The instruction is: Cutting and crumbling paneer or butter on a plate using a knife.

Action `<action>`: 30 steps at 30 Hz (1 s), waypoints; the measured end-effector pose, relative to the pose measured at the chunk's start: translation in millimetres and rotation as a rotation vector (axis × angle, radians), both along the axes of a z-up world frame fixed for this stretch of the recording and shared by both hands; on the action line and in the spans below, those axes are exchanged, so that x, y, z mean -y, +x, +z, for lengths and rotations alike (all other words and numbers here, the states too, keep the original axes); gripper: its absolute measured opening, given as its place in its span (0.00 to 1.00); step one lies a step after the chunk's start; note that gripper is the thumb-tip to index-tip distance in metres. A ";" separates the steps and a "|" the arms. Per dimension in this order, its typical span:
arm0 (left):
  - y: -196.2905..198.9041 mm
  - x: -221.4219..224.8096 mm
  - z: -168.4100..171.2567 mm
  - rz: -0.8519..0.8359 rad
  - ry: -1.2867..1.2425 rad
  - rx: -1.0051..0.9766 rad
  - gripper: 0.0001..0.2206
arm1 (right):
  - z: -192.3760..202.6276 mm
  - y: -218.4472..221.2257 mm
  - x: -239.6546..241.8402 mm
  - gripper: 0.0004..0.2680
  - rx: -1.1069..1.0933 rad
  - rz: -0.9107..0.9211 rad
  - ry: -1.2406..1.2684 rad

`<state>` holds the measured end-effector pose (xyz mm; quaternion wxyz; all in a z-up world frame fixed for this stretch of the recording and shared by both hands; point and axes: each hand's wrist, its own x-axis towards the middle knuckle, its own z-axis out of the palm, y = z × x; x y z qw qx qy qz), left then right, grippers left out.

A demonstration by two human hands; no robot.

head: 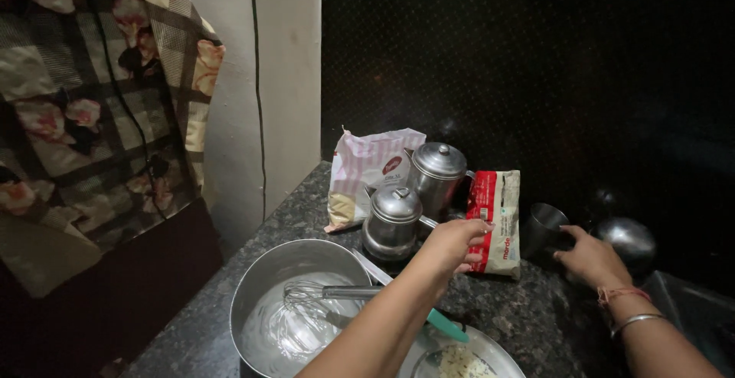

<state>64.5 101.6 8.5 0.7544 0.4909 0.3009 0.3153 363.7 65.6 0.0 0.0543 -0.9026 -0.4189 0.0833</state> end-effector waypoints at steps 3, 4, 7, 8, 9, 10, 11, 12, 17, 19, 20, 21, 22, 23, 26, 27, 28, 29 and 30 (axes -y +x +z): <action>0.5 -1.0 -0.3 0.002 -0.026 0.009 0.23 | -14.9 15.6 -6.4 0.27 0.103 0.068 0.087; -0.2 -1.3 -0.5 0.002 -0.024 0.010 0.23 | -10.4 6.8 -6.1 0.27 0.103 0.068 0.089; -1.0 -1.3 -0.2 0.004 -0.034 0.004 0.22 | -11.3 3.7 -11.9 0.23 0.021 -0.030 -0.005; -1.3 -0.2 0.0 0.005 -0.037 -0.001 0.22 | -22.2 17.4 -18.3 0.20 0.085 0.024 0.058; -1.6 0.8 0.1 0.006 -0.040 -0.005 0.22 | -33.0 31.2 -24.8 0.18 0.150 0.078 0.121; -0.3 -2.3 -4.7 0.005 -0.039 -0.006 0.22 | -35.7 31.7 -25.0 0.18 0.150 0.077 0.122; 1.1 -5.4 -9.6 -0.015 -0.048 0.017 0.21 | -38.4 32.3 -25.2 0.15 0.114 0.082 0.162; 3.3 -8.3 -14.3 -0.037 -0.058 0.041 0.21 | -40.6 33.8 -24.8 0.13 0.080 0.086 0.202; -1.5 -4.8 -11.6 -0.013 -0.076 0.020 0.21 | -32.5 9.8 -11.8 0.11 0.114 0.066 0.267; -0.7 -4.9 -12.8 -0.011 -0.080 0.008 0.21 | -25.4 -2.1 -3.6 0.11 0.091 0.038 0.287; -0.4 -5.1 -13.6 -0.009 -0.082 0.003 0.22 | -23.2 -5.7 -0.3 0.11 0.045 0.013 0.300; -0.1 -5.3 -14.3 -0.006 -0.084 -0.002 0.22 | -21.0 -9.4 3.1 0.11 -0.001 -0.012 0.313; -0.5 -5.3 -14.2 -0.009 -0.085 -0.002 0.22 | -23.9 -9.7 7.3 0.11 -0.001 -0.015 0.312; -1.0 -5.3 -14.0 -0.001 -0.078 -0.020 0.23 | -26.8 -10.1 11.5 0.12 0.024 0.008 0.371; -2.1 -3.6 -14.1 0.018 -0.075 -0.047 0.23 | -28.0 -20.1 28.2 0.13 0.015 -0.015 0.407; -2.5 -2.6 -14.3 0.032 -0.080 -0.057 0.23 | -27.5 -25.1 34.6 0.12 -0.021 -0.059 0.383; -1.4 -2.3 -18.9 0.028 -0.079 -0.058 0.23 | -21.8 -38.6 45.2 0.12 -0.021 -0.063 0.384; -0.1 -2.1 -23.2 0.010 -0.065 -0.043 0.23 | -15.8 -52.2 55.8 0.12 -0.035 -0.081 0.345; 2.6 -3.3 -26.0 -0.011 -0.045 -0.026 0.24 | -8.3 -64.7 65.5 0.12 -0.047 -0.101 0.311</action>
